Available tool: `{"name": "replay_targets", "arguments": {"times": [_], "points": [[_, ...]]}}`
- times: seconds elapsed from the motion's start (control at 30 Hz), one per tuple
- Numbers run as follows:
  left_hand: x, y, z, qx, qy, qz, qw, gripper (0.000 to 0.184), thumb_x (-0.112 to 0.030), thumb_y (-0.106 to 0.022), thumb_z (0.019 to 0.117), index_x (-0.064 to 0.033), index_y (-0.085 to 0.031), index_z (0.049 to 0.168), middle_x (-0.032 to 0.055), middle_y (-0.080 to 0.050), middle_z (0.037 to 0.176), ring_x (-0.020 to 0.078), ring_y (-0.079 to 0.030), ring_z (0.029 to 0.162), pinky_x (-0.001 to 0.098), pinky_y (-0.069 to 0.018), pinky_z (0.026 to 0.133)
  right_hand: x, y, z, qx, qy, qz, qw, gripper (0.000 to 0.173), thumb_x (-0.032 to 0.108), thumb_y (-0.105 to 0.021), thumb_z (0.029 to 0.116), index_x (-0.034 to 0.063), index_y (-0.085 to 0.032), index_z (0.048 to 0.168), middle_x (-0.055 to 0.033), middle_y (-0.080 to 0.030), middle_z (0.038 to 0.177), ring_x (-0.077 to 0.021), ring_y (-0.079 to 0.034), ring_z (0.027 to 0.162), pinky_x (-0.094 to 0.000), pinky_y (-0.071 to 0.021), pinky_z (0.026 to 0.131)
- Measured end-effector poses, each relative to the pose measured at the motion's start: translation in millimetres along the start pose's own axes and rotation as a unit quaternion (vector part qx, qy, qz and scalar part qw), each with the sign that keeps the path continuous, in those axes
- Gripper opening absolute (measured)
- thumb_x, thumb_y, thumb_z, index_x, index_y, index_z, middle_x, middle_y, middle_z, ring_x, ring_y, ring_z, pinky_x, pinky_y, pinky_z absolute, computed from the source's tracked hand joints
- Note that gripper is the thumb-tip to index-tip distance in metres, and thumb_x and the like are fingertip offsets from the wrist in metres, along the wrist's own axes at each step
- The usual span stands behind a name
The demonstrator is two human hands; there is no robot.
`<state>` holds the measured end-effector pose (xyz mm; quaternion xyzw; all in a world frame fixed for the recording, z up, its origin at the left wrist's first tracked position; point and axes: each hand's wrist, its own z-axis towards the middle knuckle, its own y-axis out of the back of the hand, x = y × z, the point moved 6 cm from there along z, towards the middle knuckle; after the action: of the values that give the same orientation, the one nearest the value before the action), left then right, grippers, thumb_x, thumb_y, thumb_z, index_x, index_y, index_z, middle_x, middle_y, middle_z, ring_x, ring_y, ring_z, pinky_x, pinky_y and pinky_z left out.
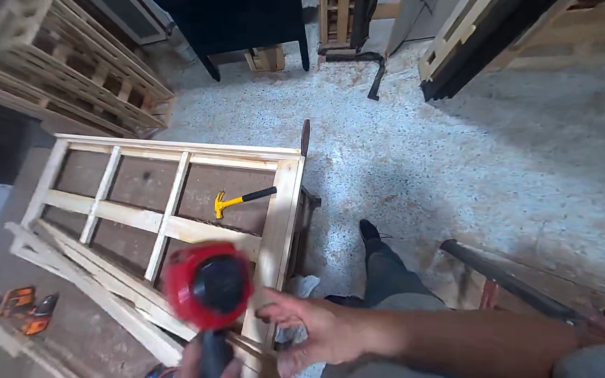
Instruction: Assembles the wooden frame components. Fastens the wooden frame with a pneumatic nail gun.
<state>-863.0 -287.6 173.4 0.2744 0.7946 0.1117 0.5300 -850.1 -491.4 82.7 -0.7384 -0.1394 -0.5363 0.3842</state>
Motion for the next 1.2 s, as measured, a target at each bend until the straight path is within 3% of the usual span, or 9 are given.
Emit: {"name": "replay_targets", "arguments": {"times": [0.13, 0.27, 0.37, 0.47, 0.67, 0.73, 0.83, 1.07, 1.2], "points": [[-74.9, -173.0, 111.3, -0.095, -0.117, 0.211, 0.966, 0.062, -0.03, -0.078, 0.0825, 0.0054, -0.057, 0.129, 0.0074, -0.075, 0.091, 0.0152, -0.074, 0.078, 0.0408, -0.0647, 0.07, 33.8, 105.5, -16.7, -0.305, -0.016, 0.213, 0.928, 0.039, 0.034, -0.076, 0.0918, 0.0078, -0.068, 0.12, -0.005, -0.074, 0.107, -0.0151, -0.071, 0.101, -0.0382, -0.0588, 0.094], [-101.3, -260.0, 174.8, -0.003, -0.218, 0.255, 0.942, 0.056, -0.037, -0.074, 0.0936, 0.0018, -0.059, 0.131, 0.0122, -0.072, 0.112, 0.0197, -0.074, 0.092, 0.0411, -0.0655, 0.078, -2.6, 234.4, -71.8, -0.415, -0.006, 0.246, 0.876, 0.029, 0.034, -0.072, 0.095, 0.0097, -0.075, 0.11, -0.0081, -0.076, 0.104, -0.0212, -0.071, 0.098, -0.0427, -0.0589, 0.09], [-92.1, -224.0, 225.0, 0.031, -0.211, 0.302, 0.929, 0.049, -0.048, -0.07, 0.0948, -0.0064, -0.07, 0.121, 0.0109, -0.066, 0.136, 0.0217, -0.067, 0.119, 0.0426, -0.0601, 0.097, -45.9, 304.6, -114.4, -0.457, 0.021, 0.262, 0.85, 0.023, 0.029, -0.057, 0.0992, 0.0111, -0.069, 0.091, -0.0021, -0.066, 0.08, -0.0155, -0.066, 0.078, -0.0377, -0.0581, 0.078], [-49.0, -169.6, 330.1, -0.025, -0.129, 0.372, 0.919, 0.057, -0.042, -0.07, 0.0962, 0.0002, -0.061, 0.134, 0.0217, -0.059, 0.141, 0.0363, -0.062, 0.125, 0.0571, -0.0529, 0.102, -75.6, 350.7, -140.8, -0.446, 0.058, 0.263, 0.854, 0.024, 0.03, -0.058, 0.0968, 0.0162, -0.067, 0.079, 0.003, -0.06, 0.068, -0.0105, -0.061, 0.067, -0.0309, -0.0559, 0.07], [3.6, -145.7, 483.6, -0.156, -0.196, 0.411, 0.876, 0.059, -0.044, -0.032, 0.1102, -0.0067, -0.044, 0.155, 0.0272, -0.03, 0.164, 0.0474, -0.018, 0.155, 0.0688, -0.0132, 0.124, -112.6, 349.8, -118.8, -0.354, 0.038, 0.196, 0.914, 0.023, 0.038, -0.073, 0.0927, 0.0153, -0.074, 0.095, -0.0016, -0.067, 0.081, -0.0109, -0.064, 0.077, -0.0298, -0.0562, 0.074], [19.3, -137.8, 511.1, -0.19, -0.193, 0.415, 0.869, 0.063, -0.048, -0.021, 0.1107, -0.0088, -0.05, 0.152, 0.0253, -0.035, 0.162, 0.0466, -0.019, 0.155, 0.0664, -0.0125, 0.124, -119.1, 339.9, -90.6, -0.395, 0.043, 0.219, 0.891, 0.019, 0.029, -0.071, 0.0919, 0.0111, -0.072, 0.086, -0.0033, -0.062, 0.071, -0.0121, -0.06, 0.066, -0.0299, -0.0529, 0.064], [35.3, -144.6, 530.4, -0.219, -0.199, 0.383, 0.875, 0.064, -0.044, -0.021, 0.1111, -0.0015, -0.068, 0.12, 0.0238, -0.055, 0.145, 0.0412, -0.031, 0.151, 0.0537, -0.0164, 0.127, -130.2, 338.8, -55.5, -0.419, 0.029, 0.335, 0.843, 0.018, 0.024, -0.067, 0.0905, 0.0105, -0.066, 0.08, -0.0021, -0.056, 0.064, -0.0109, -0.055, 0.055, -0.0277, -0.0513, 0.055], [34.0, -149.1, 531.1, -0.25, -0.211, 0.385, 0.863, 0.058, -0.034, -0.022, 0.109, 0.0013, -0.068, 0.104, 0.0236, -0.06, 0.13, 0.0358, -0.043, 0.141, 0.0468, -0.0231, 0.123, -150.2, 332.8, -20.3, -0.378, 0.053, 0.459, 0.802, 0.028, 0.024, -0.057, 0.0932, 0.0061, -0.069, 0.111, 0.0024, -0.055, 0.062, -0.0078, -0.057, 0.053, -0.0269, -0.0559, 0.057], [31.2, -149.4, 530.5, -0.256, -0.221, 0.381, 0.861, 0.056, -0.034, -0.024, 0.1086, 0.001, -0.067, 0.1, 0.0233, -0.06, 0.127, 0.0366, -0.044, 0.139, 0.047, -0.0249, 0.122, -145.0, 331.3, -16.1, -0.354, 0.065, 0.449, 0.817, 0.03, 0.025, -0.059, 0.0933, 0.0055, -0.068, 0.113, 0.0018, -0.056, 0.063, -0.0077, -0.057, 0.053, -0.0272, -0.0563, 0.058]]}}
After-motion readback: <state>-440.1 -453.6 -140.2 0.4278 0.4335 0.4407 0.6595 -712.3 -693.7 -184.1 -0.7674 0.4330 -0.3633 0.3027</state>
